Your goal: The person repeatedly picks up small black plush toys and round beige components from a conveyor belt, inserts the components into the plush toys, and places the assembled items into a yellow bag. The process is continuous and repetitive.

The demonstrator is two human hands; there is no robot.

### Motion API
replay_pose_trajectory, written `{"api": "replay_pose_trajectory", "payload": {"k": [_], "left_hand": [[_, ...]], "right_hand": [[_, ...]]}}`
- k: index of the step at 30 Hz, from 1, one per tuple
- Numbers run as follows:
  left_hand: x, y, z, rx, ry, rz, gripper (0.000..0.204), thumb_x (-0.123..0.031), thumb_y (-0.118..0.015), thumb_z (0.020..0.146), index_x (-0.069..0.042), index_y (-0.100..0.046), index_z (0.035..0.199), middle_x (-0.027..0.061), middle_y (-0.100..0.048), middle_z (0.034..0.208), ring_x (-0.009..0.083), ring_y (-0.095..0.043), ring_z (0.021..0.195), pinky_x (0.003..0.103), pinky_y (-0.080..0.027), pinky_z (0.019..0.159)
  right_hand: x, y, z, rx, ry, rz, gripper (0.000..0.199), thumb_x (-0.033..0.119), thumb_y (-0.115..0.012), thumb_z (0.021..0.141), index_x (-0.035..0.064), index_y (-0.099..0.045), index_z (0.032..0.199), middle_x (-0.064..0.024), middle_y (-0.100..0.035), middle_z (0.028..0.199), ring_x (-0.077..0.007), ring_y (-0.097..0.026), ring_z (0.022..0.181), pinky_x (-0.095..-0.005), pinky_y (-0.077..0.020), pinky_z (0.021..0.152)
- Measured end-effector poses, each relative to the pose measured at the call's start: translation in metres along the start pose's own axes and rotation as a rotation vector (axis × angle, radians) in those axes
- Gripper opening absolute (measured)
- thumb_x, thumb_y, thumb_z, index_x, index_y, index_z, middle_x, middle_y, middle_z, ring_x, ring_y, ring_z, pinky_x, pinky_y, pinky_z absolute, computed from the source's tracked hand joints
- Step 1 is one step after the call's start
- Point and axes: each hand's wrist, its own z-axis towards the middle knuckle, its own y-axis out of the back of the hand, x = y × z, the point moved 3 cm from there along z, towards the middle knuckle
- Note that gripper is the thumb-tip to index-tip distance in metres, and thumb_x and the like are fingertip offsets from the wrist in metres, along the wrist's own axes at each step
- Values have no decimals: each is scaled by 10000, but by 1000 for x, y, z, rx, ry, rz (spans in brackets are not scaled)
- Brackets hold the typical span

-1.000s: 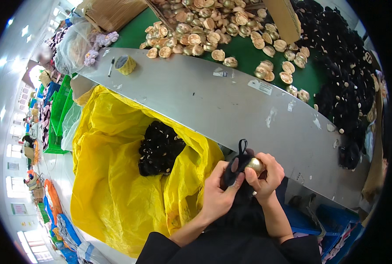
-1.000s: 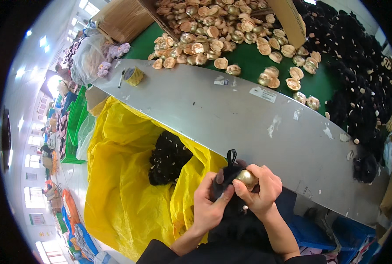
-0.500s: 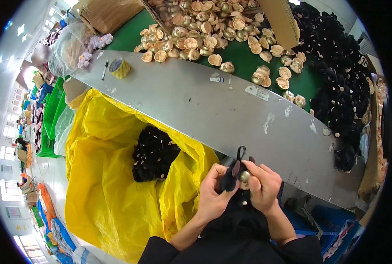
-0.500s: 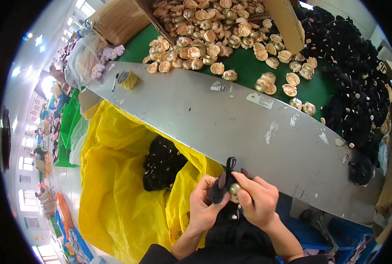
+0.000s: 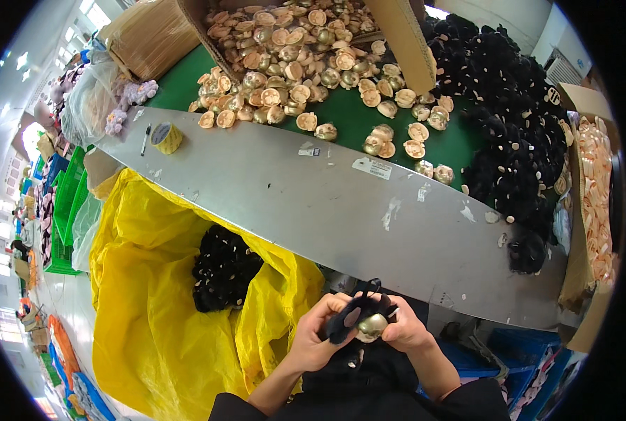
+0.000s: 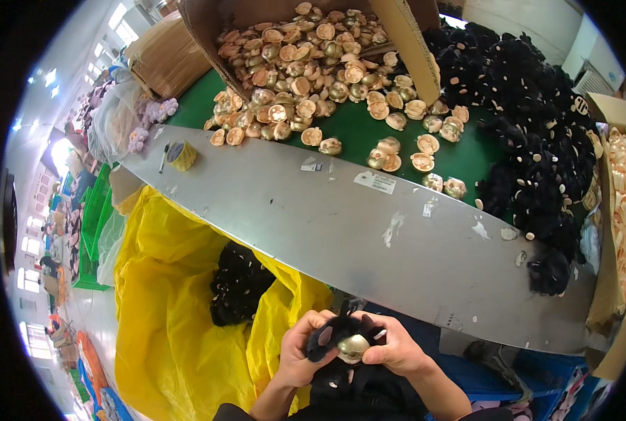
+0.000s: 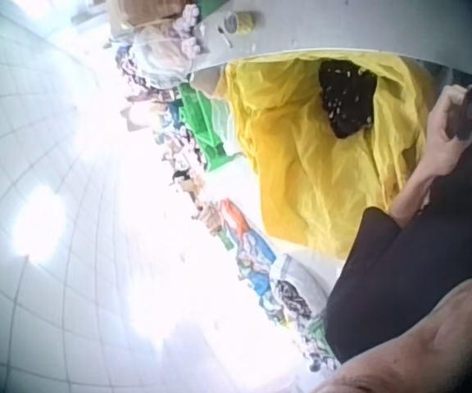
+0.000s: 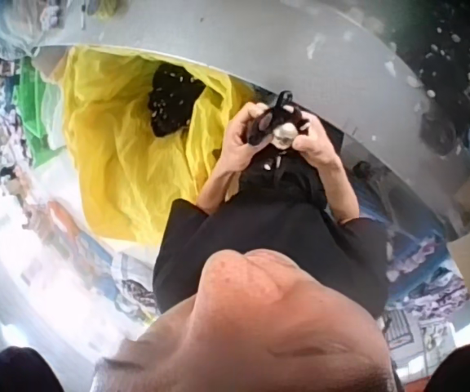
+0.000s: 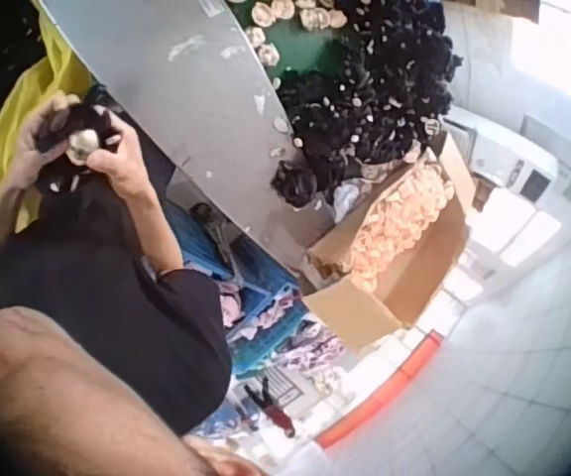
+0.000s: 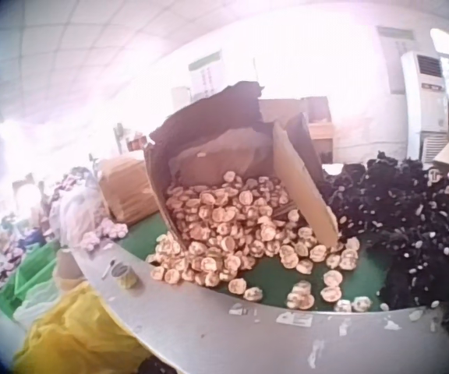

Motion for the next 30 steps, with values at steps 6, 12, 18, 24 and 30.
{"api": "replay_pose_trajectory", "payload": {"k": [6,12,18,24,30], "left_hand": [[-1,-7,3,26,-33,54,210,11,-661,939,-16,-557,1120,77,-557,1180,118,-540,1064,266,-433,944],[-2,-18,7,-18,-58,118,223,-86,-651,972,-4,-538,1147,94,-540,1200,116,-537,1047,240,-449,884],[-7,-6,10,27,15,302,321,-65,-675,863,-11,-600,1170,82,-537,1190,134,-534,1048,260,-437,890],[-13,1,13,138,170,289,590,-369,-822,762,7,-589,1154,67,-569,1098,146,-573,1012,284,-454,883],[-25,-5,3,143,215,292,572,-241,-893,747,-19,-590,1178,39,-592,1054,113,-577,964,251,-458,852]], "right_hand": [[5,2,-6,-7,14,-8,643,359,-923,716,-8,-631,1157,-19,-609,1027,-111,-570,952,-245,-465,868],[2,8,-16,-8,127,-209,618,333,-918,723,-3,-652,1168,-30,-571,1098,-136,-544,1010,-277,-450,888],[27,-13,-26,-126,473,-825,414,193,-892,765,-4,-635,1022,-91,-575,941,-190,-563,791,-289,-469,709],[27,-27,-31,-16,355,-855,394,220,-875,799,33,-605,1018,-69,-592,823,-189,-571,696,-289,-468,639],[22,-15,-33,227,197,-682,371,230,-853,834,49,-600,1035,-47,-614,831,-175,-577,710,-282,-466,647]]}}
